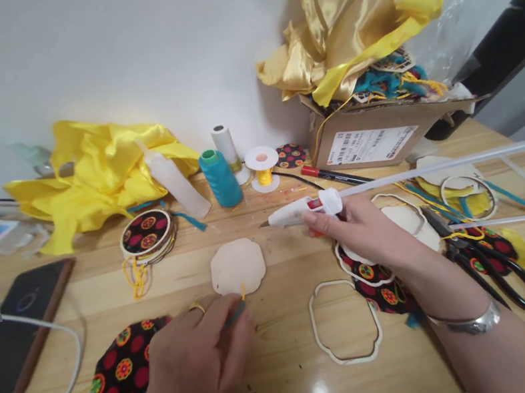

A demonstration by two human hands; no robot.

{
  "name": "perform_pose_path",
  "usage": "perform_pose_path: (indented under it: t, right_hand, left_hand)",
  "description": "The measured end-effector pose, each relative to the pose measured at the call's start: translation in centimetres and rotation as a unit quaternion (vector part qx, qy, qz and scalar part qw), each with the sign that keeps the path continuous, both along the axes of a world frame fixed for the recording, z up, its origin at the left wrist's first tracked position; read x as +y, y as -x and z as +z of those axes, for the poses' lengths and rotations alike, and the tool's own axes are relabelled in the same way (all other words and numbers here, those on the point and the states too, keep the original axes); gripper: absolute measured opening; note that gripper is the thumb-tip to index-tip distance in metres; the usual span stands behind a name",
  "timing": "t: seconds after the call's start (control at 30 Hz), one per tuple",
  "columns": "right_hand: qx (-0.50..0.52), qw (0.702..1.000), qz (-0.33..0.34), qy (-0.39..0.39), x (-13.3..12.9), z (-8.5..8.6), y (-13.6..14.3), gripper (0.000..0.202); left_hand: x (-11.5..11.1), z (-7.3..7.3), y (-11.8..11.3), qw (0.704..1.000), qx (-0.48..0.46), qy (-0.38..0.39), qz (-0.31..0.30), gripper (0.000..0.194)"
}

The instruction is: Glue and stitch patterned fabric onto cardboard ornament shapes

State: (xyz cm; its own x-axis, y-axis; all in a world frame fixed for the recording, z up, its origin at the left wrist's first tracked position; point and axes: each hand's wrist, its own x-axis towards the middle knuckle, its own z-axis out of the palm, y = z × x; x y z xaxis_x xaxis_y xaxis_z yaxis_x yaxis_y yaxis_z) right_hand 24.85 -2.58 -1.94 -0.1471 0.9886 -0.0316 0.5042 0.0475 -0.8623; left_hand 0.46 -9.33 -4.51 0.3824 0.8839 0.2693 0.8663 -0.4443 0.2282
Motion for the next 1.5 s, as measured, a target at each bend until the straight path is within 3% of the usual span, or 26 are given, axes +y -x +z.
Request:
perform_pose_path:
  t: [0.17,0.4,0.5,0.6,0.77,0.83,0.97,1.07,1.2,1.37,1.5]
  right_hand:
    - [0.073,0.988,-0.091,0.105,0.5,-0.9,-0.5,0.04]
    - [0.075,0.976,-0.143,0.148,0.8,-0.9,-0.7,0.042]
    - [0.052,0.981,-0.128,0.138,0.9,-0.7,-0.5,0.042]
    - [0.034,0.984,-0.128,0.115,0.9,-0.7,-0.5,0.04]
    - [-0.125,0.979,-0.156,0.043,1.2,-0.7,-1.1,0.036]
    - [-0.206,0.966,-0.157,0.011,1.3,-0.6,-1.4,0.033]
    - [-0.29,0.944,-0.155,-0.015,1.3,-0.3,-1.4,0.032]
    - [-0.335,0.926,-0.17,-0.017,1.3,-0.4,-1.3,0.035]
    - [-0.393,0.9,-0.187,-0.031,1.0,-0.5,-1.3,0.04]
    - [-0.467,0.861,-0.202,-0.024,0.6,-0.1,-0.8,0.042]
    - [-0.482,0.846,-0.221,-0.06,0.4,0.2,-0.4,0.04]
  left_hand:
    - [-0.1,0.2,0.5,0.999,-0.032,-0.01,-0.017,0.02]
    - [0.4,0.8,1.0,0.992,-0.107,-0.054,-0.043,0.025]
    - [0.8,1.1,1.5,0.987,-0.151,-0.056,-0.016,0.027]
    - [1.4,1.7,2.1,0.983,-0.165,-0.059,0.054,0.027]
    - [2.5,3.3,3.5,0.981,-0.098,-0.061,0.159,0.028]
    - [2.8,3.9,4.2,0.984,-0.043,-0.041,0.166,0.03]
    - [2.1,4.5,6.4,0.981,0.093,0.072,0.157,0.034]
    - [0.9,4.3,8.4,0.964,0.146,0.132,0.177,0.037]
    - [-0.5,3.2,10.1,0.962,0.153,0.149,0.173,0.043]
    - [-1.2,1.3,10.2,0.958,0.161,0.173,0.161,0.046]
    - [-1.2,0.7,9.9,0.964,0.154,0.135,0.17,0.04]
